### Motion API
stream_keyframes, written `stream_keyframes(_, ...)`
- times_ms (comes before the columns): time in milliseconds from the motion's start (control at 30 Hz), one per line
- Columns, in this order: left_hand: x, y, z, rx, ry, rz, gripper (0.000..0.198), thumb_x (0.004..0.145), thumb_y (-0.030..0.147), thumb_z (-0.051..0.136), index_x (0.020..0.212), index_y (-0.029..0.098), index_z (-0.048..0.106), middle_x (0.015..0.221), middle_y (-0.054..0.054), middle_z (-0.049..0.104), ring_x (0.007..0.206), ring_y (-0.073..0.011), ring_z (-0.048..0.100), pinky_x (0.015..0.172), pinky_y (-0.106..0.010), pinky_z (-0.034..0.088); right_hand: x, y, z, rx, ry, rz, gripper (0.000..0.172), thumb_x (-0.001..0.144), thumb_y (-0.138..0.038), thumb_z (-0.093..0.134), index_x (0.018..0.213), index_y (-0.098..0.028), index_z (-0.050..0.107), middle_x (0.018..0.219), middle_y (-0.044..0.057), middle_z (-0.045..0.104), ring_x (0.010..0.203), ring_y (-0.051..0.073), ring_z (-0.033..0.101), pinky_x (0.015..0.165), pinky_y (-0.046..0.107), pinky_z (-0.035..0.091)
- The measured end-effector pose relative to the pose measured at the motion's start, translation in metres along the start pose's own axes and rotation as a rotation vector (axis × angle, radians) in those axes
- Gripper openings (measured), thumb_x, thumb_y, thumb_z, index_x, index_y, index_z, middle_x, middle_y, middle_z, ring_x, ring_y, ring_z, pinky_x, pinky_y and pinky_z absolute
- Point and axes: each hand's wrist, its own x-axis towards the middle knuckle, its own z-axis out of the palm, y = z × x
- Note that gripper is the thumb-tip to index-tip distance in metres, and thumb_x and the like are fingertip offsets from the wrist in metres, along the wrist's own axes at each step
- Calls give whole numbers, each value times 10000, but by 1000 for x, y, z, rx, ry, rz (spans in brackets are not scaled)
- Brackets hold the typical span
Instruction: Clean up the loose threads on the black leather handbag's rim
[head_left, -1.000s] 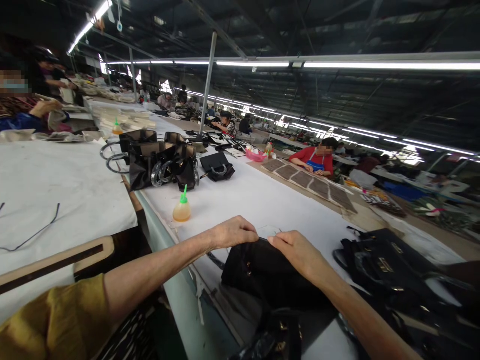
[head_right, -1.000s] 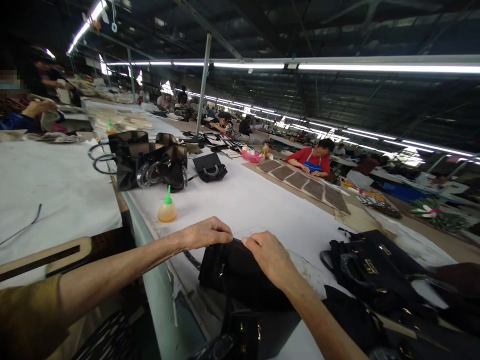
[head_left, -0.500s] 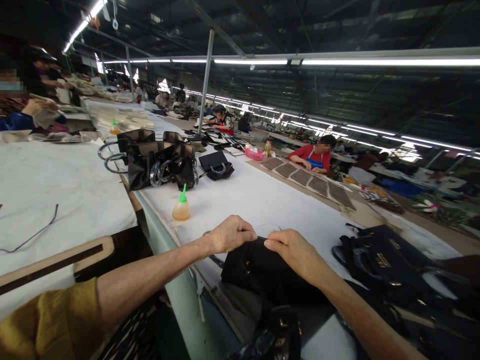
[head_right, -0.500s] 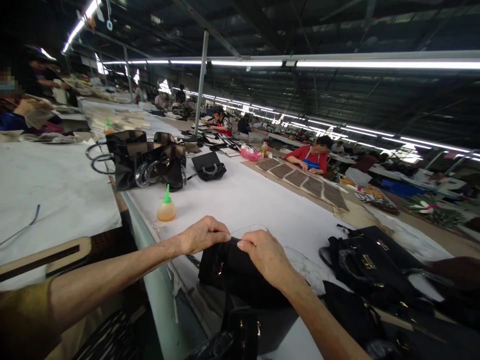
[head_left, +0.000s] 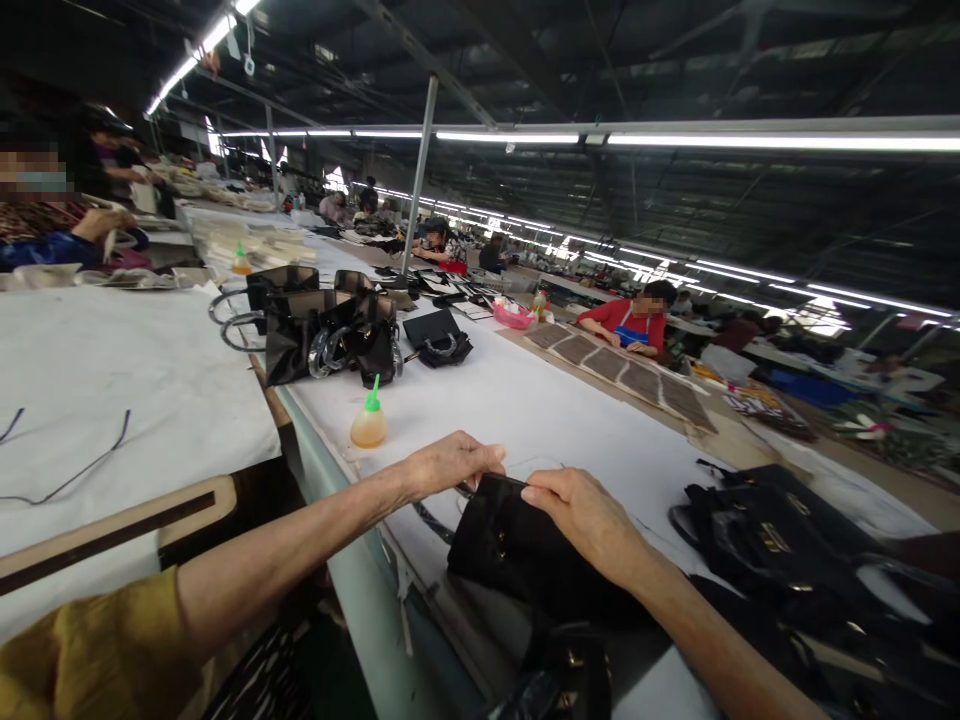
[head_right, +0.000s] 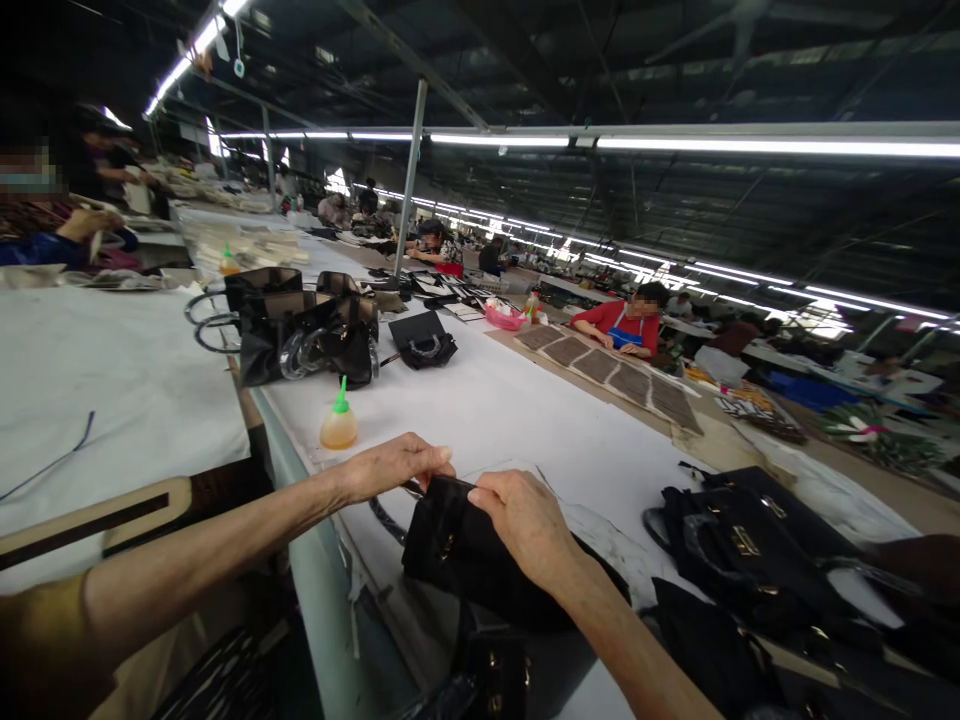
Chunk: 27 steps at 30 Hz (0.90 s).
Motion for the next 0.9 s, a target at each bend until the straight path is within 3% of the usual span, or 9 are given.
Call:
stream_keyframes(200,2,-1,0,92,-26,10,402,708,476,536,691,86,633,507,36,382,506,-75,289,486,-202,261,0,2,2,-23,17,9,305,804,-328,401,539,-177,378,510,-55,378,520,88,331,514,215,223)
stream_keyframes(333,6,0,11,120,-18,33,298,717,346,528,785,82,648,565,20,456,541,-84,343,508,-196,294,-1,4,6,-79,73,6,313,811,-327,403,536,-177,391,514,-48,402,538,95,353,519,223,218)
stream_keyframes(567,7,2,18,363,-27,160,283,761,381,507,806,134,640,609,23,510,584,-92,414,520,-171,312,-3,5,6,-136,68,5,294,830,-306,407,563,-190,450,524,-39,453,529,99,365,515,226,233)
stream_keyframes(733,12,-2,19,420,27,172,227,776,312,488,691,132,597,581,28,501,568,-83,425,521,-163,317,-19,28,-11,-253,7,67,306,860,-334,376,612,-193,486,601,-1,551,568,128,464,560,248,294)
stream_keyframes(900,12,-6,21,417,24,199,245,789,319,474,693,127,591,622,25,530,578,-81,443,534,-161,333,-55,58,-24,-165,-3,183,339,874,-401,288,778,-219,558,771,35,628,725,180,564,649,269,404)
